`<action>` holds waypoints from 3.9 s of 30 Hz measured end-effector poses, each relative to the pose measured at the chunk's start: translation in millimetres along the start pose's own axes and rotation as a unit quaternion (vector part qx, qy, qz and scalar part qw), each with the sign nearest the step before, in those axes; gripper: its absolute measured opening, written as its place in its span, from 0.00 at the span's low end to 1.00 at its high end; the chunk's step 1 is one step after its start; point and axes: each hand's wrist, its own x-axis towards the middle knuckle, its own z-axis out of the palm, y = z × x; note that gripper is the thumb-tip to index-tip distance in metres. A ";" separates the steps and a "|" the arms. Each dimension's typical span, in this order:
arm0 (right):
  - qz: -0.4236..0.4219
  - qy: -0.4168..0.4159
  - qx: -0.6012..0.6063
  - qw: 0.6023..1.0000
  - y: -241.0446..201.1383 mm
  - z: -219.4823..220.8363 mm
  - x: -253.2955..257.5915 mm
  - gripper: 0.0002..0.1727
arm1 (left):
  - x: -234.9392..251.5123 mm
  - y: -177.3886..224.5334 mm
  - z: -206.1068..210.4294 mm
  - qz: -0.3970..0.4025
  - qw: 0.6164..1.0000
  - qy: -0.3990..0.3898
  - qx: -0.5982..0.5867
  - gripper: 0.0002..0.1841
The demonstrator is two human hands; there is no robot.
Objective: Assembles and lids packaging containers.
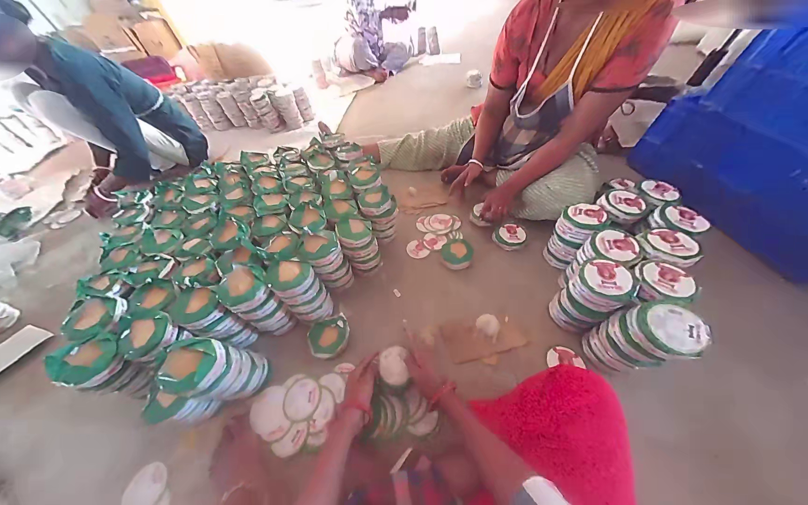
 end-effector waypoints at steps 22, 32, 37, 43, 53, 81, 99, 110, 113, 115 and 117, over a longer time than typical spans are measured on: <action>0.036 -0.028 -0.066 0.997 11.5 -13.0 8.6 0.35 | -5.0 1.6 4.0 0.081 0.982 0.013 0.173 0.40; 0.141 0.139 0.258 0.946 -0.5 -24.7 -4.2 0.34 | -1.8 48.0 34.1 0.095 0.866 -0.045 0.489 0.64; 0.277 0.104 0.500 0.814 -37.2 -20.0 -11.9 0.32 | -17.0 37.8 30.1 0.309 0.914 0.065 0.257 0.62; 0.187 0.016 0.709 0.679 -46.7 -26.2 -8.1 0.46 | -20.8 53.0 34.3 0.356 0.900 0.018 0.251 0.61; 0.235 0.134 0.379 0.885 -31.2 -22.0 1.2 0.28 | -3.4 27.4 16.5 0.339 0.892 0.006 0.298 0.61; 0.128 -0.074 -0.305 0.941 -25.7 -51.0 -27.5 0.28 | 6.0 -2.1 26.9 0.298 0.923 0.047 0.239 0.27; 0.013 -0.103 -0.378 0.920 -19.6 -24.3 -31.0 0.39 | 11.3 -18.5 30.2 0.342 0.920 0.085 0.172 0.14; 0.013 -0.117 -0.364 0.924 -36.4 -29.4 -47.6 0.37 | 13.6 -17.2 29.2 0.328 0.928 0.076 0.158 0.14; 0.064 -0.117 -0.331 0.934 -38.7 -33.7 -34.9 0.39 | 12.3 -18.6 28.7 0.322 0.930 0.076 0.158 0.15; 0.053 -0.124 -0.333 0.933 -31.9 -32.9 -28.7 0.41 | 12.3 -16.9 29.2 0.324 0.929 0.079 0.157 0.13; 0.053 -0.139 -0.337 0.930 -28.5 -31.4 -25.1 0.44 | 13.0 -17.3 29.2 0.325 0.929 0.081 0.156 0.13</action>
